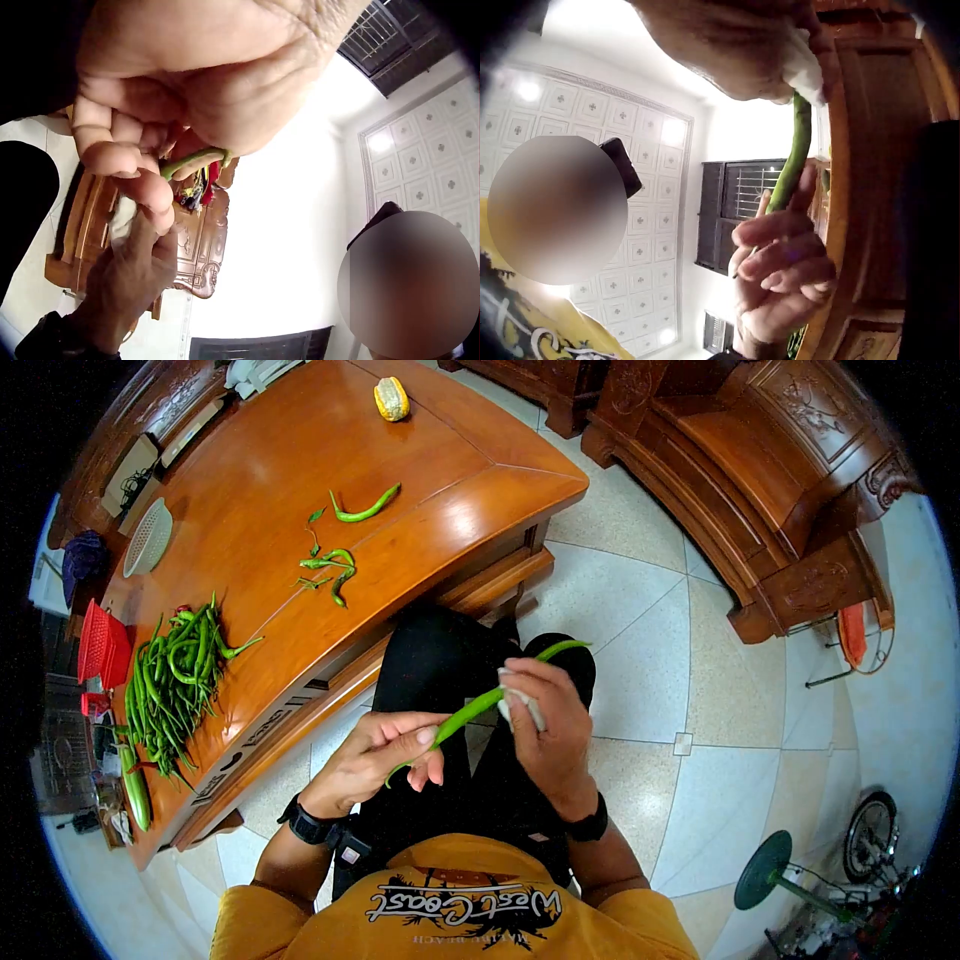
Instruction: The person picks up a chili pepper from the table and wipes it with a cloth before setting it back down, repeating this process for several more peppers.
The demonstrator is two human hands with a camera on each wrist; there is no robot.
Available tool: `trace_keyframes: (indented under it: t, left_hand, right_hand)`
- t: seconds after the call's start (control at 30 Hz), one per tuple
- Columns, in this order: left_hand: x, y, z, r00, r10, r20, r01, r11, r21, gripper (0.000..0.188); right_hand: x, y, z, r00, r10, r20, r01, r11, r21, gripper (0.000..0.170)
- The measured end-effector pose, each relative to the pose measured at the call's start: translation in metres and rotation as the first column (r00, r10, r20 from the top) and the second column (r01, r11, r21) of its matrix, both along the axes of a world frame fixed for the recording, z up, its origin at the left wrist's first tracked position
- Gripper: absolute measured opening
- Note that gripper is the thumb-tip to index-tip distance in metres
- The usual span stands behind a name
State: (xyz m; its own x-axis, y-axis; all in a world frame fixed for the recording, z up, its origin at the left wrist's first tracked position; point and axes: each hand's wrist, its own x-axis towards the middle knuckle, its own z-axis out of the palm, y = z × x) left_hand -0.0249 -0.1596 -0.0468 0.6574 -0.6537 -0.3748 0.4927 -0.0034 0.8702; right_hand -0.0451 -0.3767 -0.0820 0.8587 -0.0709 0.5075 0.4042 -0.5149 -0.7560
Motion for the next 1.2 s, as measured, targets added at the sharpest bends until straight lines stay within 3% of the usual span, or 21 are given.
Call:
trace_keyframes:
  t: [0.2, 0.43, 0.57, 0.7, 0.87, 0.93, 1.2]
  left_hand:
    - [0.0, -0.006, -0.001, 1.0, -0.013, 0.019, 0.013, 1.0, 0.002, 0.04]
    - [0.0, 0.004, 0.001, 0.998, -0.067, -0.001, 0.067, 0.998, 0.01, 0.04]
    - [0.0, 0.005, -0.001, 0.998, -0.06, -0.03, 0.06, 0.998, -0.001, 0.038]
    - [0.002, 0.002, -0.002, 0.998, -0.06, -0.012, 0.06, 0.998, -0.011, 0.04]
    - [0.003, -0.001, -0.003, 0.998, -0.06, 0.005, 0.06, 0.998, -0.008, 0.04]
    - [0.003, -0.001, -0.003, 0.998, -0.059, 0.0, 0.059, 0.998, -0.005, 0.039]
    - [0.001, 0.009, 0.001, 0.996, -0.087, -0.022, 0.088, 0.994, 0.063, 0.035]
  right_hand:
    - [-0.013, 0.023, 0.009, 0.973, 0.222, -0.058, -0.215, 0.971, 0.108, 0.017]
    - [0.004, -0.01, 0.003, 0.999, -0.014, 0.034, 0.014, 1.0, -0.01, 0.019]
    - [0.005, -0.012, 0.001, 0.999, -0.034, 0.024, 0.034, 0.999, 0.004, 0.02]
    - [-0.002, 0.002, 0.008, 0.996, 0.085, 0.018, -0.085, 0.996, -0.011, 0.021]
    - [-0.016, 0.028, 0.007, 0.958, 0.286, -0.018, -0.283, 0.954, 0.103, 0.018]
    - [-0.013, 0.022, 0.006, 0.961, 0.273, -0.036, -0.27, 0.961, 0.062, 0.019]
    - [0.009, -0.016, 0.002, 0.997, -0.038, 0.06, 0.04, 0.999, -0.035, 0.019]
